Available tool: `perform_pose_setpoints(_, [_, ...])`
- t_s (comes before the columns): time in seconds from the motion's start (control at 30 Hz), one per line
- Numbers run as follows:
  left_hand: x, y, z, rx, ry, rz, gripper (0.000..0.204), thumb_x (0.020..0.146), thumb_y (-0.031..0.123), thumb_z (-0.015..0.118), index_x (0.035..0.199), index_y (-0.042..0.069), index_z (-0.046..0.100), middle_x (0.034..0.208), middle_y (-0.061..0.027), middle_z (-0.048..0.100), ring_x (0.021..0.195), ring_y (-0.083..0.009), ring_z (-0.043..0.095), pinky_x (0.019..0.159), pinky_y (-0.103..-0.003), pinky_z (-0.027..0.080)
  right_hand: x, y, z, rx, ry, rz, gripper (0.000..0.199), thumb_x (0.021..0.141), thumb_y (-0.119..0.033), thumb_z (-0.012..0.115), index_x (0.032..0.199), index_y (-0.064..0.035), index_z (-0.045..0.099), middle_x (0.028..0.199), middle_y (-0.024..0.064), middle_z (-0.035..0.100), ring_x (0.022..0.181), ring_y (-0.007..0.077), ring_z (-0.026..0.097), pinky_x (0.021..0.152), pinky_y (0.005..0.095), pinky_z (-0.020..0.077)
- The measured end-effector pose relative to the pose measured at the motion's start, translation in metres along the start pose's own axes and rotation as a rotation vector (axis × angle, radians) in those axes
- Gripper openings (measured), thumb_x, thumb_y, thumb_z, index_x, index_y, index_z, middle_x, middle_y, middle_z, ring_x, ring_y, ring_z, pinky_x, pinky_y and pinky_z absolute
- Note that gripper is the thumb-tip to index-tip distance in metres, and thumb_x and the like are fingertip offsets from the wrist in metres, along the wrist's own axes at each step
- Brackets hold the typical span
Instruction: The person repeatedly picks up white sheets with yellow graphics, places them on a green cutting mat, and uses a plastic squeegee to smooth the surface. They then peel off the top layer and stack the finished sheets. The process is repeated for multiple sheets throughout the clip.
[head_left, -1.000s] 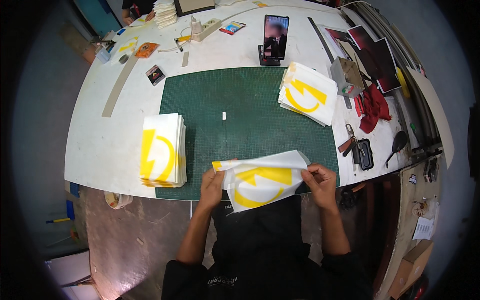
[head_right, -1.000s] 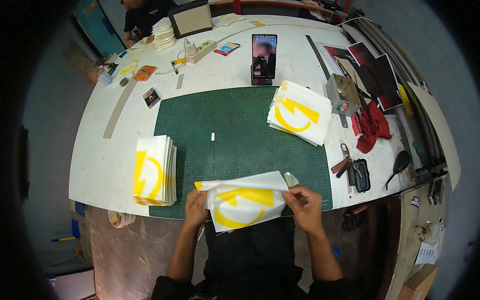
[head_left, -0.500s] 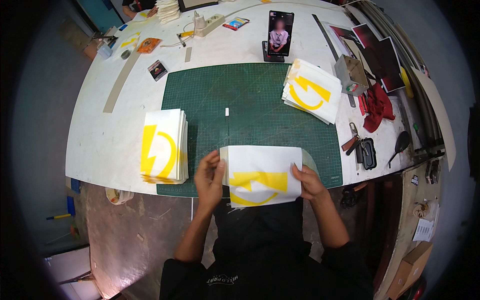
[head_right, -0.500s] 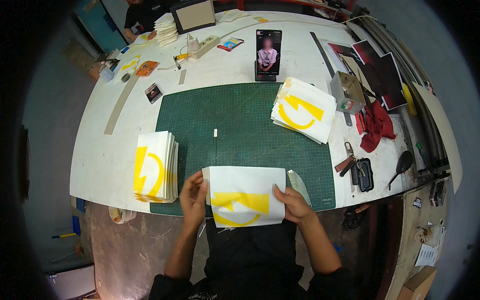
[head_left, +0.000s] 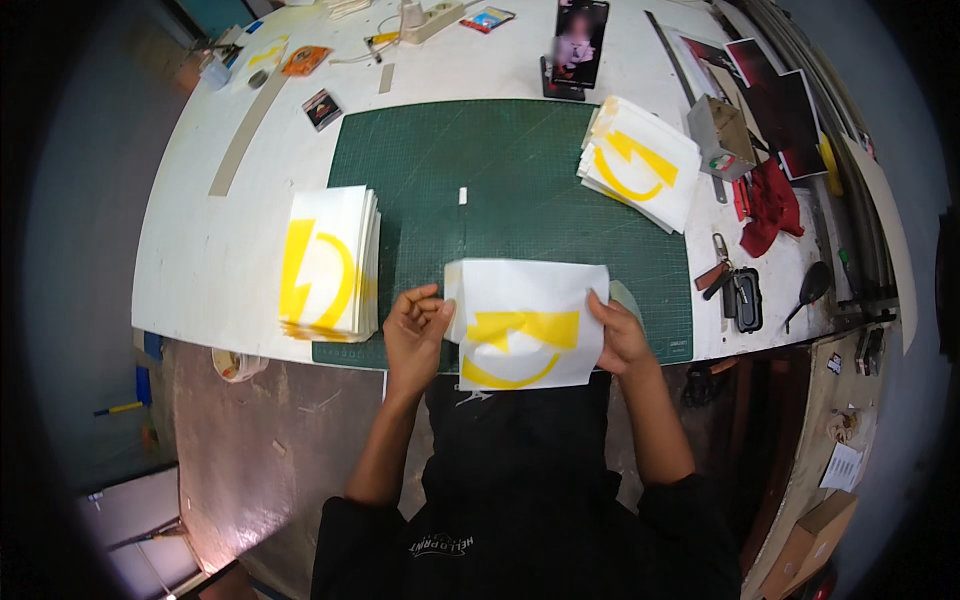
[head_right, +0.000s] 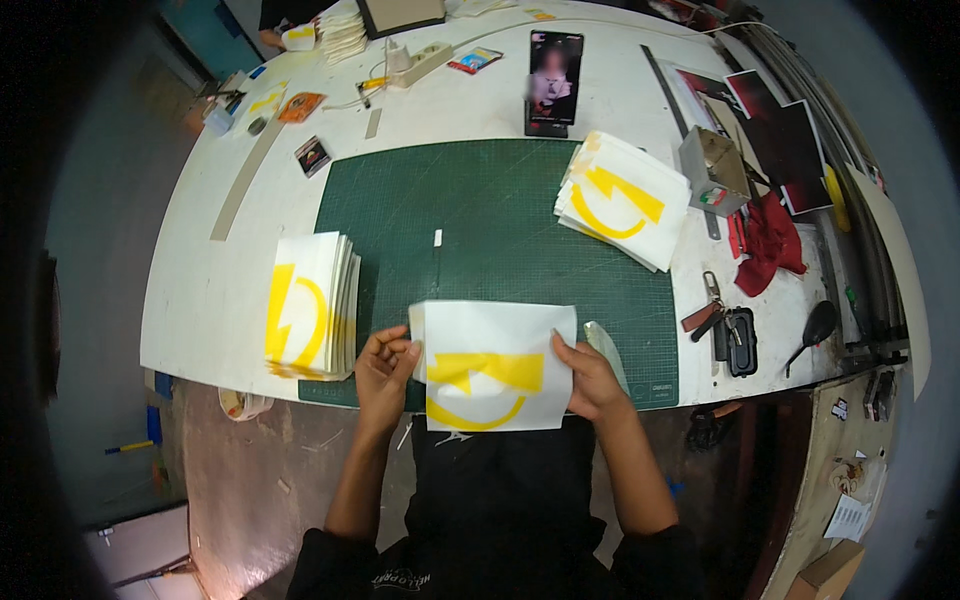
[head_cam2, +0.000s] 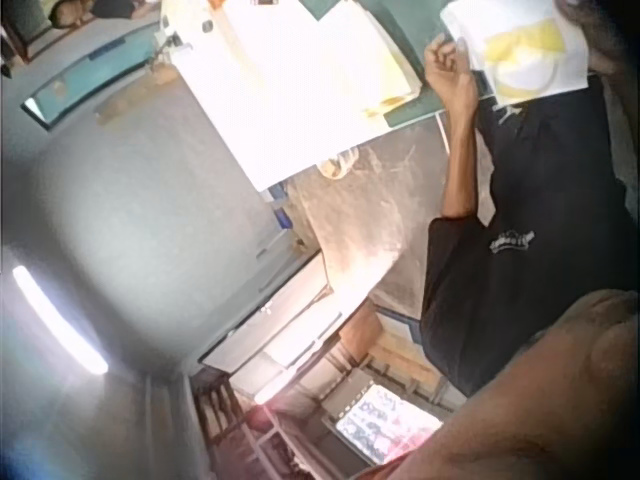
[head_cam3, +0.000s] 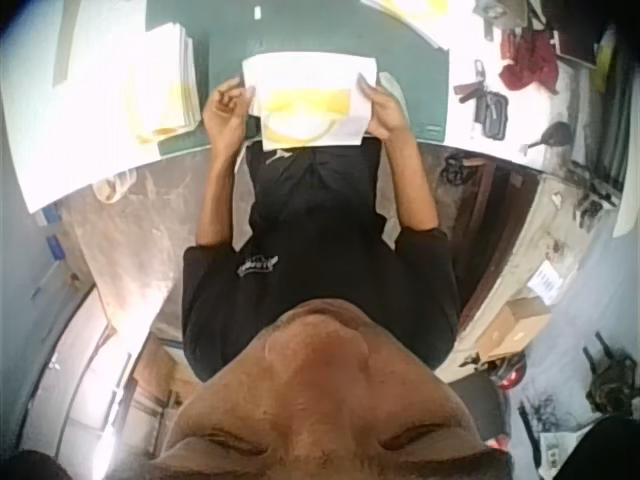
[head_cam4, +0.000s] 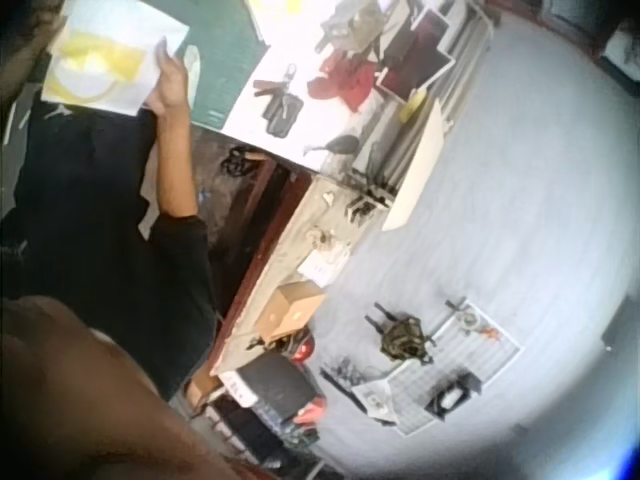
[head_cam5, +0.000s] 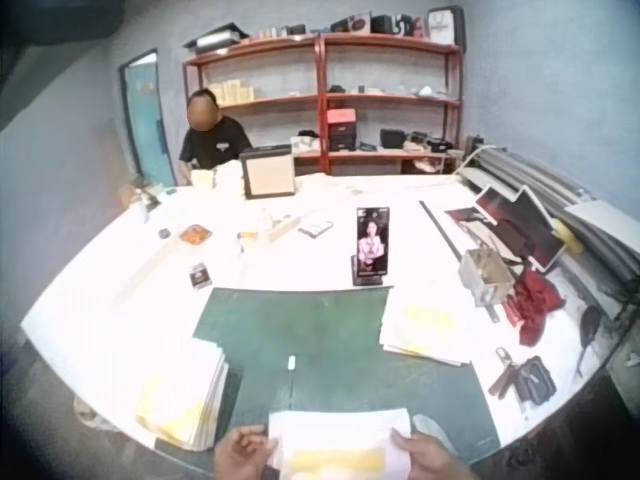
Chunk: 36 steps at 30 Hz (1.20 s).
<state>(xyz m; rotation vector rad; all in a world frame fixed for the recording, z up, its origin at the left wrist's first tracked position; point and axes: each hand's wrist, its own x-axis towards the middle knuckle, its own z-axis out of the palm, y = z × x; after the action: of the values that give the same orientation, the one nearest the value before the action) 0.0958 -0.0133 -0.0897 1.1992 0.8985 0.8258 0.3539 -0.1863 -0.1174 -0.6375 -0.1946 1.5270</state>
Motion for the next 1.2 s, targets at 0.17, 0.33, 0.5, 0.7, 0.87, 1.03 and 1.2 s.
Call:
perform_pose_setpoints(0.17, [-0.011, 0.012, 0.013, -0.010, 0.142, 0.189, 0.034, 0.096, -0.001, 0.076, 0.125, -0.005, 0.059, 0.101, -0.0082, 0.070, 0.090, -0.0098, 0.066, 0.082, -0.024, 0.054, 0.001, -0.002, 0.013, -0.018, 0.052, -0.004, 0.048, 0.115, -0.033, 0.048, 0.141, 0.0070, 0.056, 0.134, 0.0197, 0.069, 0.121, 0.0282, 0.071, 0.104, 0.0432, 0.0583])
perform_pose_setpoints(0.33, [-0.021, 0.012, 0.015, 0.311, 0.191, 0.431, 0.039, 0.095, -0.001, 0.078, 0.129, -0.003, 0.058, 0.099, -0.0080, 0.070, 0.086, -0.0099, 0.065, 0.081, -0.025, 0.054, 0.000, -0.003, 0.003, -0.032, 0.048, 0.030, 0.049, 0.115, -0.031, 0.046, 0.149, 0.0051, 0.049, 0.142, 0.0196, 0.064, 0.129, 0.0295, 0.067, 0.109, 0.0450, 0.0552])
perform_pose_setpoints(0.5, [-0.022, 0.036, 0.035, 0.087, -0.007, 0.059, 0.043, 0.093, -0.001, 0.081, 0.128, -0.008, 0.057, 0.098, -0.0142, 0.075, 0.085, -0.0125, 0.072, 0.073, -0.023, 0.055, 0.002, -0.001, 0.015, -0.084, 0.121, 0.030, 0.049, 0.112, -0.034, 0.055, 0.139, 0.0067, 0.059, 0.134, 0.0179, 0.069, 0.119, 0.0268, 0.071, 0.103, 0.0416, 0.0576])
perform_pose_setpoints(0.7, [0.000, 0.012, 0.000, -0.005, -0.366, -0.225, 0.050, 0.099, 0.018, 0.078, 0.139, -0.004, 0.057, 0.111, -0.0149, 0.077, 0.100, -0.0160, 0.073, 0.088, -0.030, 0.056, 0.005, -0.011, 0.014, -0.207, 0.145, 0.039, 0.051, 0.113, -0.037, 0.053, 0.142, 0.0047, 0.058, 0.137, 0.0179, 0.068, 0.127, 0.0274, 0.067, 0.108, 0.0437, 0.0543])
perform_pose_setpoints(0.87, [0.044, -0.007, -0.019, -0.146, -0.796, -0.251, 0.078, 0.102, 0.039, 0.071, 0.159, -0.003, 0.040, 0.138, -0.0154, 0.069, 0.126, -0.0213, 0.065, 0.110, -0.037, 0.049, 0.015, -0.018, 0.011, -0.088, -0.008, 0.028, 0.059, 0.113, -0.043, 0.051, 0.153, 0.0002, 0.049, 0.146, 0.0174, 0.063, 0.135, 0.0276, 0.061, 0.114, 0.0462, 0.0497])
perform_pose_setpoints(1.03, [0.062, 0.003, -0.005, -0.359, -0.770, -0.309, 0.097, 0.100, 0.044, 0.072, 0.170, 0.004, 0.018, 0.171, -0.0121, 0.032, 0.157, -0.0249, 0.035, 0.126, -0.042, 0.035, 0.009, -0.022, 0.019, -0.245, -0.119, -0.125, 0.069, 0.101, -0.025, 0.074, 0.157, 0.0008, 0.042, 0.147, 0.0155, 0.062, 0.136, 0.0218, 0.060, 0.113, 0.0417, 0.0495])
perform_pose_setpoints(1.2, [0.053, 0.007, 0.002, -0.177, -0.679, -0.147, 0.098, 0.096, 0.021, 0.080, 0.170, 0.004, 0.017, 0.169, -0.0118, 0.037, 0.154, -0.0241, 0.039, 0.125, -0.042, 0.036, -0.002, -0.016, 0.037, -0.830, 0.108, -0.280, 0.060, 0.091, 0.000, 0.082, 0.144, 0.0040, 0.055, 0.132, 0.0130, 0.071, 0.122, 0.0179, 0.067, 0.107, 0.0353, 0.0529])
